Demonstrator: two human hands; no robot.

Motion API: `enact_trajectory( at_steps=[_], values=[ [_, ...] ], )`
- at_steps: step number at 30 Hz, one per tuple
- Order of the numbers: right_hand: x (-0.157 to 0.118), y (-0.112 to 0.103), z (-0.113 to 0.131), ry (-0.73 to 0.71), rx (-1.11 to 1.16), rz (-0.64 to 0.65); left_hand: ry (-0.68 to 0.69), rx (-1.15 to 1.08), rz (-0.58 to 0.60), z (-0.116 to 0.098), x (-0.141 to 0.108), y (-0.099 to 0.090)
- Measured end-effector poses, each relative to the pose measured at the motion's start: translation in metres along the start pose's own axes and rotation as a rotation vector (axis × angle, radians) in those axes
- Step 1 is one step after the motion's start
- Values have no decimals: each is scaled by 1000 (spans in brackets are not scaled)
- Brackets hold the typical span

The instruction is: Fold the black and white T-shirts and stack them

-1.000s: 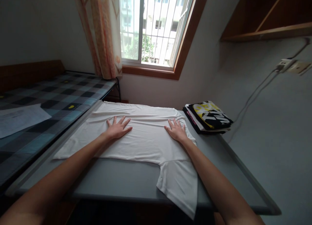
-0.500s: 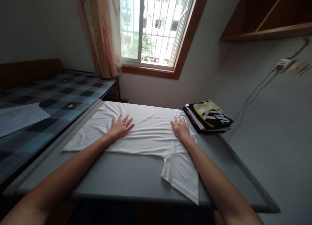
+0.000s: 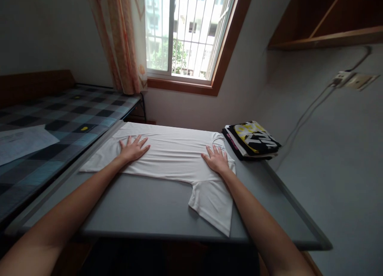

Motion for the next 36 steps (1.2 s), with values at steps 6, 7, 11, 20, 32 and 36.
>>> enact_trajectory(
  at_steps=[6,7,11,20,32,36],
  values=[
    [-2,-1,5,8,43,-55,51,-7,-190,-3,-5,-4],
    [-4,-1,5,-4,49,-76,77,-14,-233,-4,-10,-6],
    [-14,-4,4,-68,46,-208,195,-80,-259,-15,-23,-10],
    [-17,0,3,15,67,0,236,-1,-18,-32,-25,3],
    [-17,-2,2,-2,80,8,242,-4,-12,-30,-23,4],
    [-16,-1,1,-9,89,3,240,-4,-5,-29,-22,5]
  ],
)
Point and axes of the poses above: each hand's wrist, its own x-axis towards the middle knuckle, its own y-axis out of the palm, z = x × y, the point moved 2 cm from there along x, towards the middle knuckle, and after that the axes turned 8 degrees about -y, right-handed, at the moved point
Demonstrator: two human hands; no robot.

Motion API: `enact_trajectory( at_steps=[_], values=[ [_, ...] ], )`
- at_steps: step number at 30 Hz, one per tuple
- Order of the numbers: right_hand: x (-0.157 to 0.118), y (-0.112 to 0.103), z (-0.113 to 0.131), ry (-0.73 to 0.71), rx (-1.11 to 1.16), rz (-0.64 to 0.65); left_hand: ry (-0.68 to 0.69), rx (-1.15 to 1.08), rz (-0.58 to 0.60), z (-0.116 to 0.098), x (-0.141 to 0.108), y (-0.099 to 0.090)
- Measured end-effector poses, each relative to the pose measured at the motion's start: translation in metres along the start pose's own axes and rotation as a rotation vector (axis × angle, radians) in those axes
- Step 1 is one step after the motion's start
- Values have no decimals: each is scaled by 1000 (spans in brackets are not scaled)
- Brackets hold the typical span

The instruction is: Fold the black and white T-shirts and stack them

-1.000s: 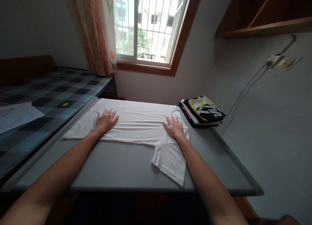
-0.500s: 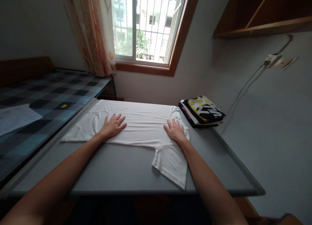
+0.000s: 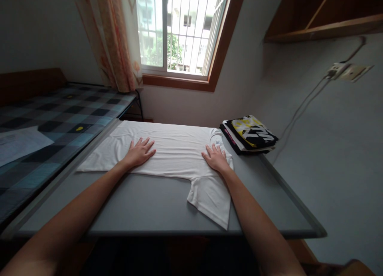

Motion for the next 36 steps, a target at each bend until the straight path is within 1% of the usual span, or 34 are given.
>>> enact_trajectory(
  at_steps=[36],
  values=[
    [-1,0,-1,-38,13,-20,11,12,5,-1,-2,-3]
  ],
)
Point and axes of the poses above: each hand's wrist, its own x-axis towards the middle knuckle, its own y-axis out of the palm, z = x × y, the point moved 2 cm from there along x, towards the middle knuckle, and after that the axes turned 8 degrees about -y, right-handed, at the moved point
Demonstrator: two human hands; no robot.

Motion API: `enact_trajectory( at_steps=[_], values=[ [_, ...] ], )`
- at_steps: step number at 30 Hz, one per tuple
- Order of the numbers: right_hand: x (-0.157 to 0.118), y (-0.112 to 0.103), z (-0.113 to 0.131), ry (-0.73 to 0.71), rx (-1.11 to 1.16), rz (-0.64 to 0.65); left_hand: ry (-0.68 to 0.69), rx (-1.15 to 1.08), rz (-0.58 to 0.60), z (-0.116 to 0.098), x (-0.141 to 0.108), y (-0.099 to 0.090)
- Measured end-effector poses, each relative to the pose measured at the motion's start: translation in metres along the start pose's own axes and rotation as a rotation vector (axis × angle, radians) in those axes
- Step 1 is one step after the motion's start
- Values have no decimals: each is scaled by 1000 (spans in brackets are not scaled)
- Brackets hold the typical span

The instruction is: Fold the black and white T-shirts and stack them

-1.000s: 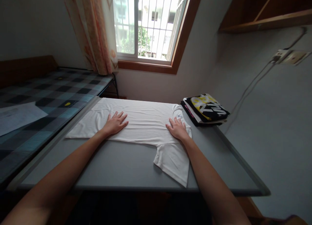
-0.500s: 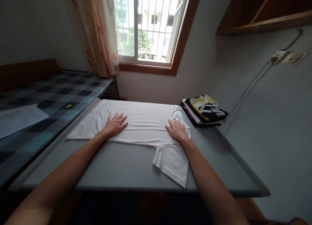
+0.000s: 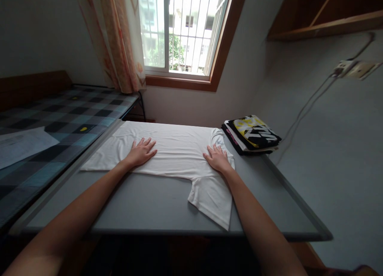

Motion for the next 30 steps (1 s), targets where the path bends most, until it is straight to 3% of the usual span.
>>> enact_trajectory(
  at_steps=[30],
  values=[
    [0,0,-1,1,-11,-2,14,15,-23,3,3,4]
  ],
)
Point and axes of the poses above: each hand's wrist, its own x-axis towards the middle knuckle, its own y-axis out of the palm, z = x × y, the point moved 2 cm from there along x, towards the middle knuckle, and after that the axes turned 8 degrees about -y, right-handed, at the moved point
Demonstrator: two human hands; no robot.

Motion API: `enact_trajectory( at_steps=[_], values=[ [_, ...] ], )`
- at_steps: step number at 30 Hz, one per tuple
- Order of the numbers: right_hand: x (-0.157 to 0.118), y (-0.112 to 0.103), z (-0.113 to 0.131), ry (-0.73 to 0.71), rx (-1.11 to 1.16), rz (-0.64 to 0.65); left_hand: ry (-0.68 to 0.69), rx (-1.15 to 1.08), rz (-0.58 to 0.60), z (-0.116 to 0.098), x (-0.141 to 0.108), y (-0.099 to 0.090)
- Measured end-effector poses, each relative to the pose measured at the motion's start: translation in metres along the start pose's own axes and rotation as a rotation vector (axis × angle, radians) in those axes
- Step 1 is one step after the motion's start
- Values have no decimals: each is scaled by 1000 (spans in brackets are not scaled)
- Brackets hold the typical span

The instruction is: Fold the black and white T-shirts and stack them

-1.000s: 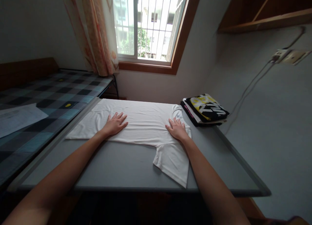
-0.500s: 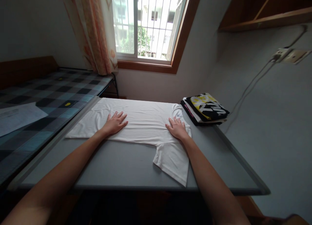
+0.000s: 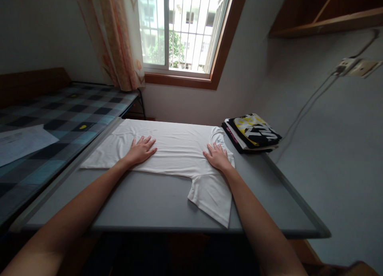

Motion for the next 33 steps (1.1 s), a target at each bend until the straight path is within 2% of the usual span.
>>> enact_trajectory(
  at_steps=[33],
  values=[
    [0,-1,0,-2,-32,10,-2,-6,-9,0,1,2]
  ],
)
Point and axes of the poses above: each hand's wrist, its own x-axis towards the middle knuckle, its own y-axis out of the palm, z = x × y, the point moved 2 cm from there along x, towards the middle knuckle, and after that the axes turned 8 degrees about -y, right-handed, at the moved point
